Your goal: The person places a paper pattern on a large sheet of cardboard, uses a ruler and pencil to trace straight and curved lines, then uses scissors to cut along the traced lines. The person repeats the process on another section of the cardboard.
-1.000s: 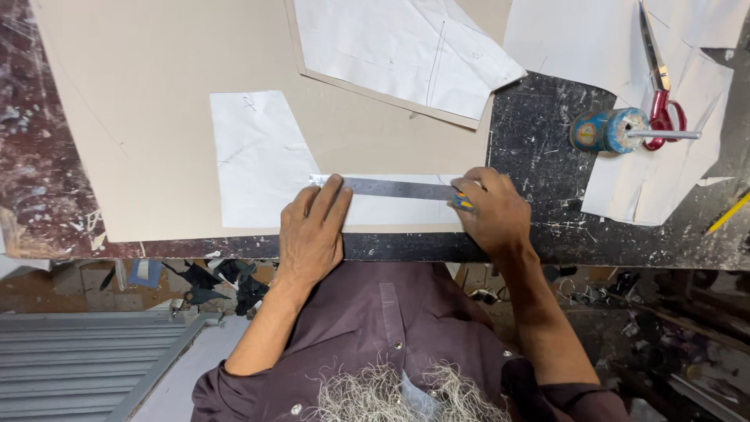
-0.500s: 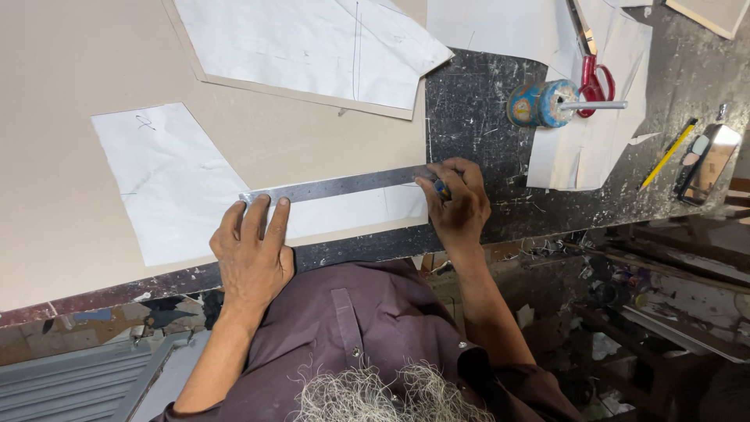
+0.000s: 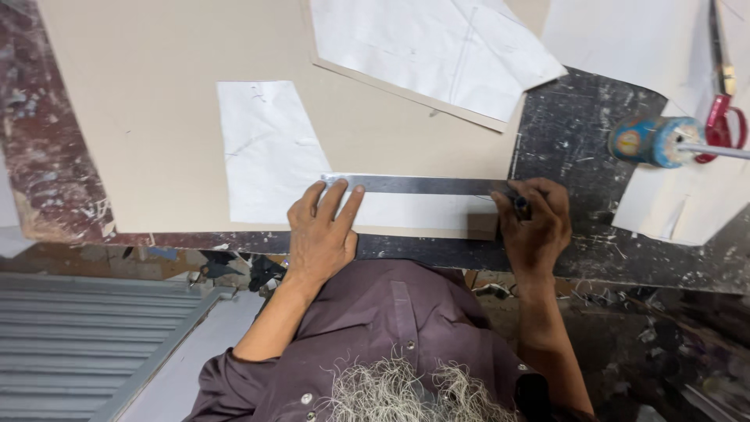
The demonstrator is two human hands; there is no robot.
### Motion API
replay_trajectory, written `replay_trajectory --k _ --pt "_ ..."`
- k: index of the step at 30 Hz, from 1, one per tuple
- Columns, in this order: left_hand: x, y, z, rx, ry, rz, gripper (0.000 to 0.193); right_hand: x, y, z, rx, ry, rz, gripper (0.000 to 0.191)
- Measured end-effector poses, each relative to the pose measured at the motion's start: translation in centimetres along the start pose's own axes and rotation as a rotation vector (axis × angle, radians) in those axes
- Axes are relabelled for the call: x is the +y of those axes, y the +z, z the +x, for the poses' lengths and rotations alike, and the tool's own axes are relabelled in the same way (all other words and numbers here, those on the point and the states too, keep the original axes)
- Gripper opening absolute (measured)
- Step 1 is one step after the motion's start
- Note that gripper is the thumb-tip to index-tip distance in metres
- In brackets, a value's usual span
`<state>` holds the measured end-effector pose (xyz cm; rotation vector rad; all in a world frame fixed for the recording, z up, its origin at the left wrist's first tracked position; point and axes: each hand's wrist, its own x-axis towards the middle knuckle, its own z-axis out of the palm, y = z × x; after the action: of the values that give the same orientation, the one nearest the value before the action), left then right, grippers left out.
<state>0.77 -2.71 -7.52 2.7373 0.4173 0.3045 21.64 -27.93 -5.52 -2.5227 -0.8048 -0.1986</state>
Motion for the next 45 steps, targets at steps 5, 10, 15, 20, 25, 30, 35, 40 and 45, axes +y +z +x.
replay_trajectory --k 5,10,15,20,25,30,35,40,45 --pt "-0.3 0.3 -0.1 -0.022 -0.012 0.014 0.074 -0.1 0.2 0.0 -0.013 -0.002 -0.026 0.028" --pt "-0.4 0.4 -0.3 -0.041 -0.022 0.014 0.076 -0.2 0.1 0.1 -0.027 0.012 -0.002 0.029" --pt "-0.3 0.0 0.1 -0.036 -0.030 -0.007 0.076 -0.5 -0.2 0.2 -0.059 0.021 -0.041 0.030" --pt "1.8 -0.9 1.2 -0.007 -0.050 0.093 0.063 -0.6 -0.7 0.7 -0.119 0.043 -0.080 0.029" --pt "5.8 -0.7 4.8 -0.027 -0.205 0.031 0.037 -0.5 -1.7 1.5 -0.200 -0.009 -0.114 0.026" --pt "9.2 0.0 8.2 -0.123 -0.478 0.078 0.063 0.0 -3.1 2.4 -0.285 -0.136 -0.157 0.034" --pt "12.5 1.5 9.4 -0.067 -0.677 0.059 0.083 2.2 -4.8 3.2 -0.463 -0.350 -0.133 0.052" --pt "15.1 4.0 9.5 0.033 -0.775 0.065 0.112 5.3 -5.1 4.1 -0.576 -0.485 -0.054 0.065" --pt "16.6 5.1 9.3 0.129 -0.892 -0.015 0.125 7.1 -6.3 6.9 -0.706 -0.472 0.260 0.028"
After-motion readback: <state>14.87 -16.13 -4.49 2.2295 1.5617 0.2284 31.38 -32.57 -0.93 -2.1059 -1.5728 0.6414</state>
